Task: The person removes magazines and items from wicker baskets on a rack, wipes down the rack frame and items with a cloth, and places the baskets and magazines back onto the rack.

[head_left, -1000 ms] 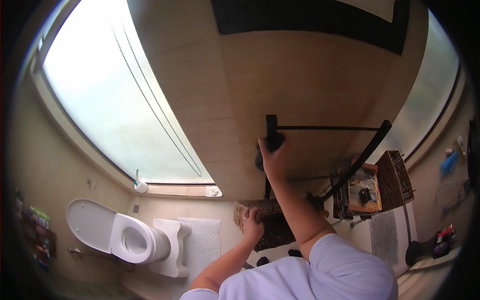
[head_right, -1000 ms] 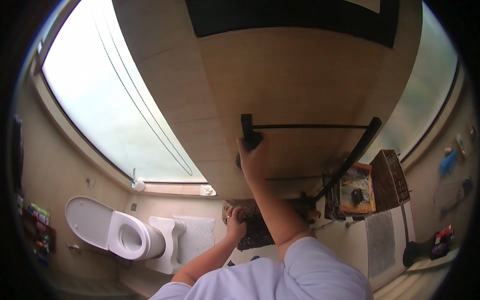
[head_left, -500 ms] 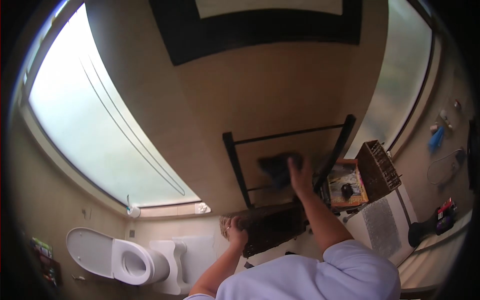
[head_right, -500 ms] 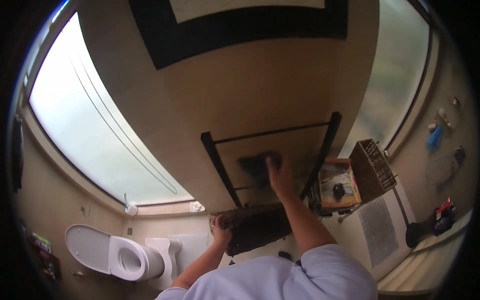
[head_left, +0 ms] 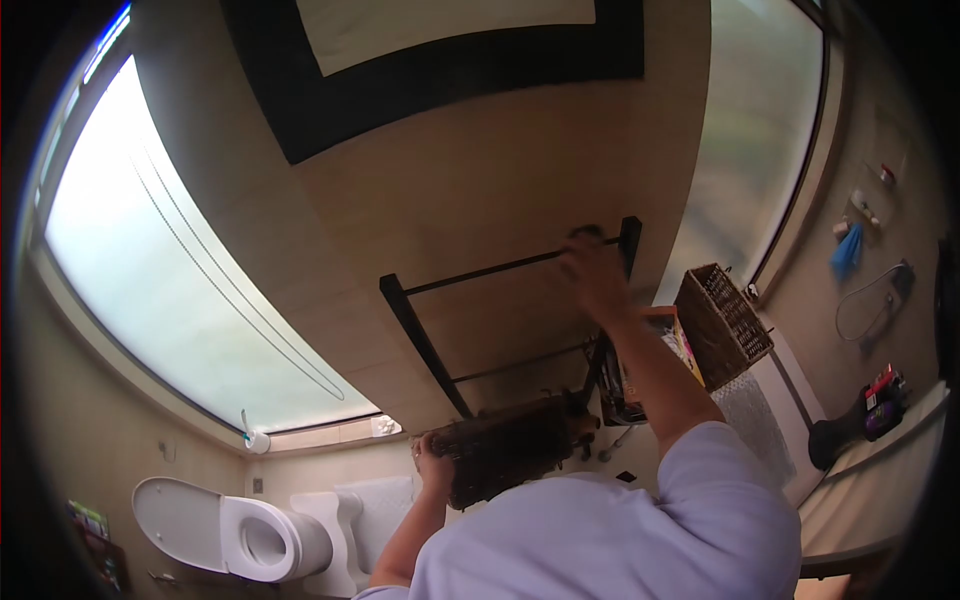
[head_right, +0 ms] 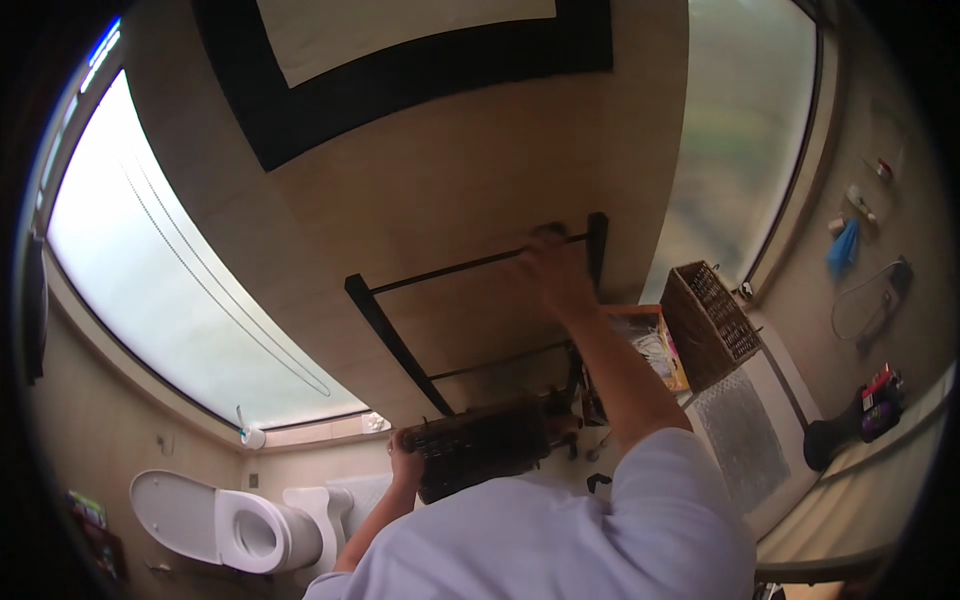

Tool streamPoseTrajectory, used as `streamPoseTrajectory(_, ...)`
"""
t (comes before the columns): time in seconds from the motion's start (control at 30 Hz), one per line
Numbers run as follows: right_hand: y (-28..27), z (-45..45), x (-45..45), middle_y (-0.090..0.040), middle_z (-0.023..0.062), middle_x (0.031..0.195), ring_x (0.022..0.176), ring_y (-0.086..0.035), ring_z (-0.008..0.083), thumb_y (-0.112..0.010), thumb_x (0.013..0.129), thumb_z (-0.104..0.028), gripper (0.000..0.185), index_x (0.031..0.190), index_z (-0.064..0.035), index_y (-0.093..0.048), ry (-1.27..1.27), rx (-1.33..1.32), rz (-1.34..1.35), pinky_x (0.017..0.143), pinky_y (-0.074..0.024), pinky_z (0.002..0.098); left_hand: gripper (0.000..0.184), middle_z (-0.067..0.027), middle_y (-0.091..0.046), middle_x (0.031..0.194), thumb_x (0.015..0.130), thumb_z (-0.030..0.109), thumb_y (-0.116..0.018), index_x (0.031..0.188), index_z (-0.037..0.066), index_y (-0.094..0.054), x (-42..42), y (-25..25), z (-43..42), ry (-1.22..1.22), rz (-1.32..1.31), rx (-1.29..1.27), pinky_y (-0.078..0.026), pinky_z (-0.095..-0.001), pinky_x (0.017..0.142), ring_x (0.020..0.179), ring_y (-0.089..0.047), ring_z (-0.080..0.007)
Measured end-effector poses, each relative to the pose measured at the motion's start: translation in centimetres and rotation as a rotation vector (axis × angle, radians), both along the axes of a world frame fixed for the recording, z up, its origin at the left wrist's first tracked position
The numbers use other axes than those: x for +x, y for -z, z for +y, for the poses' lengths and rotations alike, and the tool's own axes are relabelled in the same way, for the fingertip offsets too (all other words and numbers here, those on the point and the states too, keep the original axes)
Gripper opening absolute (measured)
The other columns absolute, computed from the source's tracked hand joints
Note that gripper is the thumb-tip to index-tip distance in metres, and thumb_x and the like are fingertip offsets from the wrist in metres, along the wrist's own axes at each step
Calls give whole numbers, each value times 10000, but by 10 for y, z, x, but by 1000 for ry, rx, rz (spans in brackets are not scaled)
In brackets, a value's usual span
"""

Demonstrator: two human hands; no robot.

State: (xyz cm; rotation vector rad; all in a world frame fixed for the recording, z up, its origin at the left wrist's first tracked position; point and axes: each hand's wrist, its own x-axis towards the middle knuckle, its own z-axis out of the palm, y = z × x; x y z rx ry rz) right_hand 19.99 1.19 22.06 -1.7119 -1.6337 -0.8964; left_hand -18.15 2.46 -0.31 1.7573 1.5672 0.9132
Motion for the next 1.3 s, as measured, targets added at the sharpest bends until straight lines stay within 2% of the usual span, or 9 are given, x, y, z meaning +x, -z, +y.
streamPoseTrajectory(0.17, -50, -71, 39, -509, 116, 1099, 1019, -507, 219, -525, 767, 5, 353, 1114, -39, -477, -349, 638, 936, 884, -401, 309, 452, -197, -460, 1107, 627, -35, -495, 1071, 53, -502, 4, 7, 4, -13, -36, -30, -337, -408, 934, 1083, -407, -371)
streamPoseTrajectory(0.27, -54, -57, 45, -487, 127, 1136, 1024, -501, 228, -533, 843, -124, 386, 1202, -60, -407, -231, 536, 833, 882, -407, 323, 453, -203, -456, 1105, 643, -23, -505, 1089, 55, -488, 6, 2, 5, -25, -35, -67, -333, -410, 941, 1083, -403, -374)
streamPoseTrajectory(0.33, -19, -24, 55, -481, 147, 1140, 1035, -497, 273, -564, 840, -186, 446, 1222, -49, -381, -8, 266, 655, 891, -396, 349, 455, -205, -451, 1105, 658, -17, -510, 1104, 61, -476, 9, -9, 6, -24, -5, -85, -335, -408, 941, 1083, -402, -375)
streamPoseTrajectory(0.57, 195, -22, 62, -483, 191, 1126, 1051, -483, 320, -571, 834, -228, 459, 1191, 4, -399, 335, 235, 847, 897, -378, 379, 479, -195, -422, 1133, 669, -59, -459, 1127, 83, -459, 8, -16, 1, 1, 26, -124, -360, -391, 930, 1074, -418, -366)
streamPoseTrajectory(0.73, 43, -41, 71, -464, 171, 1176, 1031, -499, 277, -514, 867, -333, 468, 1190, -12, -409, -71, 634, 1256, 867, -400, 333, 504, -188, -422, 1136, 652, -75, -452, 1126, 93, -462, 5, -14, 2, -29, 23, -164, -350, -387, 943, 1084, -418, -359)
streamPoseTrajectory(0.83, -59, -35, 75, -490, 91, 1141, 1015, -498, 188, -543, 848, -226, 292, 1066, -33, -533, -230, 568, 587, 829, -418, 312, 504, -185, -418, 1140, 650, -75, -455, 1123, 98, -465, 13, -15, 3, -26, 19, -159, -342, -380, 950, 1091, -414, -352)
streamPoseTrajectory(0.93, -52, -7, 89, -553, 48, 1067, 962, -541, 170, -579, 822, -201, 240, 1010, -51, -574, -126, 79, 690, 775, -446, 292, 514, -179, -409, 1149, 650, -87, -445, 1129, 97, -462, 14, -14, 9, -7, 9, -146, -339, -373, 954, 1100, -410, -343)
streamPoseTrajectory(1.13, -48, 4, 106, -587, 16, 866, 754, -568, 98, -615, 799, -162, 165, 952, -102, -603, -478, 330, 1646, 633, -456, 221, 534, -187, -435, 1104, 647, -97, -409, 1152, 75, -442, 24, -33, 1, -33, 12, -159, -358, -376, 921, 1051, -457, -335)
streamPoseTrajectory(1.3, -42, -9, 103, -575, 17, 859, 763, -561, 92, -601, 798, -102, 172, 969, -99, -593, -453, 182, 1267, 627, -456, 214, 529, -174, -409, 1140, 650, -101, -430, 1144, 84, -453, 21, -20, 8, -53, 5, -175, -347, -365, 941, 1084, -430, -328)
